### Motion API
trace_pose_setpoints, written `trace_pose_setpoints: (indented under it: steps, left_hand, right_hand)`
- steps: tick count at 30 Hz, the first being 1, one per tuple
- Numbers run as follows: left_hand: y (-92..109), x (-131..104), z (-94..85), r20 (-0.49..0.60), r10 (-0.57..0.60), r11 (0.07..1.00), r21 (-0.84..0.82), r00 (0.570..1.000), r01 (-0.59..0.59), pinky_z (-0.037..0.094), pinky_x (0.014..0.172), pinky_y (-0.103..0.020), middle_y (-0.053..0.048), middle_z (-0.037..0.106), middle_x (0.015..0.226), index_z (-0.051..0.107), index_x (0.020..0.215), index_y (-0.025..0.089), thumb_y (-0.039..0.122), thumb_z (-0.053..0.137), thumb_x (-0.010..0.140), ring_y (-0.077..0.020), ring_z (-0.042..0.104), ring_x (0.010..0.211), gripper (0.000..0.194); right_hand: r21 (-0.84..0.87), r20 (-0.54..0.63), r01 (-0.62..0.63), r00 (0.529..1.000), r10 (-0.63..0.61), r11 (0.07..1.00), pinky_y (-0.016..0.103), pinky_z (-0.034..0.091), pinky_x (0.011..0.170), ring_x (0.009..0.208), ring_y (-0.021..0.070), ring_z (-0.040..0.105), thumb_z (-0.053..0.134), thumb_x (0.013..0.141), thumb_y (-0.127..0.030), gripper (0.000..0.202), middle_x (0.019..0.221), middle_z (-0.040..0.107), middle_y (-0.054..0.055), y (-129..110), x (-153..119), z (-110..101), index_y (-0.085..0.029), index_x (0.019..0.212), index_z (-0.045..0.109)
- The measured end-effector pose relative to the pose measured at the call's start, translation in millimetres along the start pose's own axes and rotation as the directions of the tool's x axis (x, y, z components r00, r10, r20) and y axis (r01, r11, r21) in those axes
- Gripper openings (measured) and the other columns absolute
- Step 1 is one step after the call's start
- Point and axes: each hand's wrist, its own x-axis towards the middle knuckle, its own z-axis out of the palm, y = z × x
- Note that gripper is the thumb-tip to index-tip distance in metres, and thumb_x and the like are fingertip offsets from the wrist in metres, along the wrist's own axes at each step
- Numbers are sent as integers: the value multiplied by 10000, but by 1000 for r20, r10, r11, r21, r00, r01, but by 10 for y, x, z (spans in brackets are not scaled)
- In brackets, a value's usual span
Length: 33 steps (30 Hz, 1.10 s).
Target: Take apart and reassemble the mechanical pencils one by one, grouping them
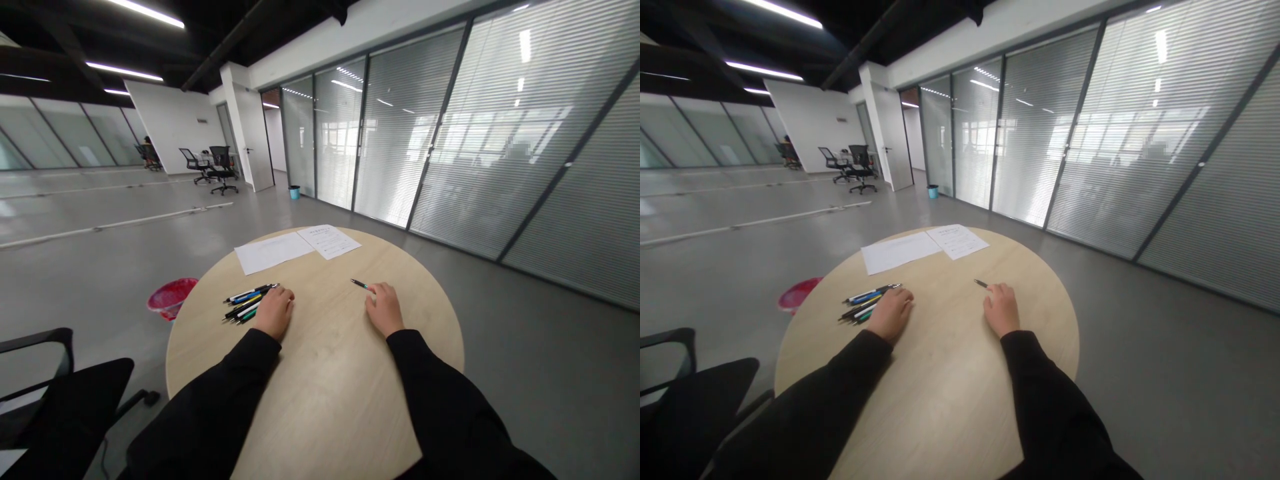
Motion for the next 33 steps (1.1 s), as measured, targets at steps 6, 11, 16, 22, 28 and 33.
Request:
trace_pose_setpoints:
  steps: [6, 11, 16, 22, 28, 33]
  left_hand:
    - [-176, 4, -165, -65, -152, 939, 302, 986, 164, 421, 804, -402, -155, 599, 993, 640, 1005, 163, 195, 456, 923, -316, 542, 952, 204]
    - [-222, 11, -209, 1, -183, 904, 392, 983, 168, 441, 811, -395, -151, 605, 1033, 629, 1051, 147, 195, 444, 935, -309, 552, 968, 223]
    - [-227, 11, -180, -6, -168, 900, 408, 986, 155, 444, 790, -385, -149, 607, 1009, 633, 1027, 140, 171, 429, 943, -305, 559, 959, 222]
    - [-176, 2, -150, 3, -152, 881, 453, 988, 135, 445, 766, -368, -149, 607, 1023, 621, 1051, 141, 105, 356, 954, -288, 565, 947, 284]
    - [-142, -5, -148, 16, -128, 880, 462, 992, 107, 453, 791, -374, -145, 616, 1040, 605, 1112, 134, 54, 345, 936, -284, 568, 959, 325]
    - [-155, -8, -139, 9, -117, 875, 473, 993, 99, 455, 786, -380, -158, 612, 1039, 621, 1078, 119, 52, 341, 936, -292, 562, 954, 321]
  right_hand:
    - [94, 45, 111, 992, -115, 989, 412, 430, 925, 1000, 271, 521, 541, 834, -118, 194, 983, 605, 111, -361, -57, -1, -161, 993, 645]
    - [187, 91, 133, 984, -152, 973, 410, 437, 931, 998, 261, 523, 560, 838, -112, 191, 983, 611, 95, -683, -147, -4, -163, 999, 649]
    - [242, 144, 148, 972, -186, 959, 399, 446, 905, 985, 249, 518, 578, 832, -102, 216, 999, 611, 85, -1006, -263, -12, -176, 1022, 650]
    - [278, 199, 172, 952, -232, 945, 394, 443, 914, 994, 243, 517, 594, 837, -111, 222, 1008, 610, 84, -1126, -333, 8, -175, 1039, 659]
    - [275, 226, 148, 951, -213, 950, 382, 443, 911, 987, 238, 524, 598, 830, -100, 200, 985, 620, 81, -1069, -332, 53, -168, 1007, 664]
    - [284, 220, 143, 953, -210, 948, 378, 443, 909, 985, 236, 525, 596, 830, -99, 192, 982, 624, 77, -1065, -332, 52, -172, 994, 665]
